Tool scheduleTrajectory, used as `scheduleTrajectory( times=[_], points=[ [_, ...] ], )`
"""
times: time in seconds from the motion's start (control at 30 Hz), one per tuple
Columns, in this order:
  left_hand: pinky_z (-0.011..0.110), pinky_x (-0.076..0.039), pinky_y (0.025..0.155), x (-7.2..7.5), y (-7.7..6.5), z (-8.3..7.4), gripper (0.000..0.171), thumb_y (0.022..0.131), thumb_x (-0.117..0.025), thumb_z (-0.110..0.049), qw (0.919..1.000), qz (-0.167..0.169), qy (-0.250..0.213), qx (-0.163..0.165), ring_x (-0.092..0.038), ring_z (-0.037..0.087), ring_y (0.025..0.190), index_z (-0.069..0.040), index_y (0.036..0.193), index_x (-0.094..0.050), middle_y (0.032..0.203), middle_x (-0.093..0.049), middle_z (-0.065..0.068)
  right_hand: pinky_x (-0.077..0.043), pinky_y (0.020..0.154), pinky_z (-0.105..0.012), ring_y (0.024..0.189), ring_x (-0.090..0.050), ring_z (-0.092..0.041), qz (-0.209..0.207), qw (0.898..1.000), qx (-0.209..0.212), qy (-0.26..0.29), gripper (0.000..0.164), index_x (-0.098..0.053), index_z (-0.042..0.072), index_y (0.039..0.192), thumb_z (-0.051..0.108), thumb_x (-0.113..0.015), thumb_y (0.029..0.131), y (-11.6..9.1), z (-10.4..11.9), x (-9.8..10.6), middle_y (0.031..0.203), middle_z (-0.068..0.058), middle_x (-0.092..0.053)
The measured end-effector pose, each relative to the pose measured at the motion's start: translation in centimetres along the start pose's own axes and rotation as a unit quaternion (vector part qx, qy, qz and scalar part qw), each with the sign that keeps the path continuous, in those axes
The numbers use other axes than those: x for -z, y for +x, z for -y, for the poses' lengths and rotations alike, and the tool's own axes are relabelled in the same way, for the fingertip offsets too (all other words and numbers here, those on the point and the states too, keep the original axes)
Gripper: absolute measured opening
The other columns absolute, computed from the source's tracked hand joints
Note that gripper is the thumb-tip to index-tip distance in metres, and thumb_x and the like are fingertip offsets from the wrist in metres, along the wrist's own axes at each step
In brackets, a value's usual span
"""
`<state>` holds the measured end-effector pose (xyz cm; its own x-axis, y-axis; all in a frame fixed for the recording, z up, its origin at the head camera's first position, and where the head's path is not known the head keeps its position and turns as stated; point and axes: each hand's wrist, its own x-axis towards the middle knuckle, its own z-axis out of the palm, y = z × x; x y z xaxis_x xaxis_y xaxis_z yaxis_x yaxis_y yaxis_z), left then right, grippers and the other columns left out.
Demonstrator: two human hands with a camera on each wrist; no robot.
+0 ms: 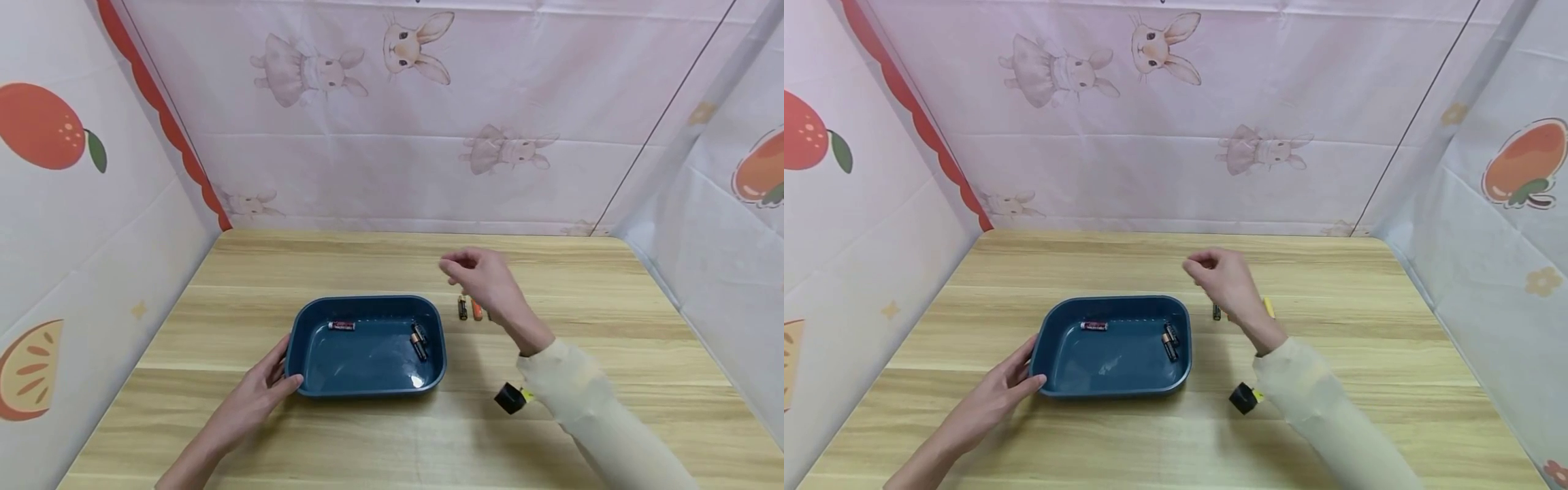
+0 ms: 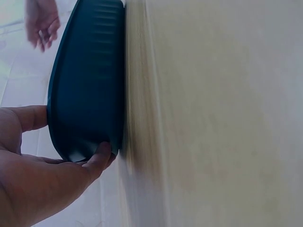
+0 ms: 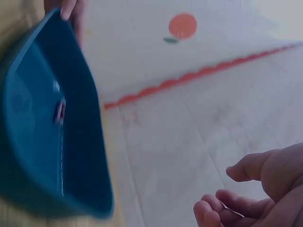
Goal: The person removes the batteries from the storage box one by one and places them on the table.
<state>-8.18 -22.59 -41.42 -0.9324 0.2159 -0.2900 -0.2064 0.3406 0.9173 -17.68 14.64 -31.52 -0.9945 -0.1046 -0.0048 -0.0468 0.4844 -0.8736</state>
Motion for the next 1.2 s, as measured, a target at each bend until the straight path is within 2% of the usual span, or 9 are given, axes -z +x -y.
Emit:
scheduleTrajectory(
  times=[0.17, 0.3, 0.43, 0.63, 0.77, 0.87, 1.0, 1.13, 1.2],
  points=[
    [0.042, -0.032, 0.116, -0.1, 0.0, 0.0, 0.081, 0.106, -0.06, -0.018, 1.0, 0.0, -0.004, 0.001, -0.019, 0.037, 0.154, -0.007, 0.166, -0.007, 0.171, -0.01, 0.019, -0.056, 0.066, -0.028, 0.086, -0.065, -0.023, 0.045, 0.998, 0.031, 0.011, 0.029, -0.073, 0.004, 0.122, 0.025, -0.066, 0.102, 0.9, 2.0, -3.3, 0.103, -0.011, -0.071],
    [0.042, -0.033, 0.116, -0.1, 0.0, 0.0, 0.081, 0.106, -0.059, -0.018, 1.0, -0.002, -0.004, 0.002, -0.019, 0.038, 0.154, -0.006, 0.166, -0.007, 0.171, -0.01, 0.019, -0.057, 0.067, -0.032, 0.083, -0.064, -0.023, 0.08, 0.996, 0.043, 0.025, 0.025, -0.075, 0.004, 0.118, 0.021, -0.066, 0.103, 1.5, 2.2, -6.2, 0.101, -0.012, -0.071],
    [0.042, -0.033, 0.115, -0.2, 0.0, 0.0, 0.08, 0.106, -0.059, -0.017, 1.0, -0.001, -0.004, 0.005, -0.019, 0.039, 0.154, -0.006, 0.166, -0.007, 0.171, -0.01, 0.02, -0.06, 0.07, -0.036, 0.084, -0.069, -0.022, 0.105, 0.993, 0.024, 0.053, 0.025, -0.076, 0.003, 0.118, 0.021, -0.066, 0.103, 1.9, 1.8, -8.9, 0.105, -0.01, -0.074],
    [0.043, -0.033, 0.116, -0.2, -0.1, -0.1, 0.08, 0.107, -0.059, -0.018, 1.0, 0.002, -0.005, 0.004, -0.019, 0.039, 0.154, -0.006, 0.166, -0.006, 0.171, -0.01, 0.02, -0.062, 0.071, -0.038, 0.093, -0.071, -0.035, 0.126, 0.991, 0.001, 0.049, 0.025, -0.076, 0.002, 0.118, 0.018, -0.067, 0.103, 2.2, 1.1, -11.9, 0.109, -0.011, -0.074],
    [0.043, -0.032, 0.116, 0.0, -0.1, -0.2, 0.08, 0.106, -0.059, -0.018, 1.0, 0.001, -0.002, 0.005, -0.02, 0.039, 0.154, -0.006, 0.166, -0.007, 0.171, -0.01, 0.02, -0.054, 0.056, -0.029, 0.078, -0.068, -0.036, 0.144, 0.989, 0.005, 0.025, 0.023, -0.077, -0.001, 0.115, 0.015, -0.067, 0.102, 2.6, 0.9, -13.4, 0.101, -0.019, -0.075],
    [0.043, -0.032, 0.116, 0.0, -0.1, -0.1, 0.081, 0.106, -0.059, -0.018, 1.0, 0.003, -0.001, 0.009, -0.02, 0.039, 0.154, -0.007, 0.166, -0.006, 0.171, -0.01, 0.021, -0.043, 0.047, -0.021, 0.064, -0.062, -0.026, 0.158, 0.987, 0.005, 0.003, 0.021, -0.078, -0.001, 0.114, 0.013, -0.067, 0.102, 2.7, 0.7, -14.5, 0.093, -0.023, -0.074],
    [0.044, -0.033, 0.116, 0.0, 0.0, -0.1, 0.08, 0.107, -0.059, -0.018, 0.9999, 0.006, -0.002, 0.012, -0.02, 0.04, 0.154, -0.007, 0.166, -0.006, 0.171, -0.009, 0.021, -0.045, 0.051, -0.02, 0.063, -0.059, -0.014, 0.159, 0.986, 0.024, -0.053, 0.019, -0.079, 0.0, 0.111, 0.012, -0.069, 0.1, 2.7, 0.3, -15.8, 0.089, -0.018, -0.075],
    [0.045, -0.033, 0.116, 0.0, 0.0, -0.1, 0.081, 0.107, -0.059, -0.019, 0.9998, 0.008, -0.002, 0.015, -0.02, 0.04, 0.154, -0.008, 0.167, -0.006, 0.171, -0.009, 0.021, -0.051, 0.059, -0.02, 0.068, -0.061, -0.009, 0.154, 0.978, 0.044, -0.136, 0.016, -0.081, 0.002, 0.107, 0.013, -0.072, 0.098, 2.7, 0.0, -16.7, 0.093, -0.008, -0.076],
    [0.045, -0.033, 0.116, 0.1, 0.0, -0.1, 0.081, 0.107, -0.059, -0.02, 0.9998, 0.009, -0.001, 0.016, -0.02, 0.041, 0.154, -0.008, 0.167, -0.005, 0.171, -0.009, 0.021, -0.052, 0.058, -0.021, 0.066, -0.06, -0.009, 0.154, 0.973, 0.049, -0.164, 0.014, -0.081, 0.003, 0.102, 0.013, -0.072, 0.098, 2.8, -0.3, -17.1, 0.088, -0.005, -0.075]
  ],
)
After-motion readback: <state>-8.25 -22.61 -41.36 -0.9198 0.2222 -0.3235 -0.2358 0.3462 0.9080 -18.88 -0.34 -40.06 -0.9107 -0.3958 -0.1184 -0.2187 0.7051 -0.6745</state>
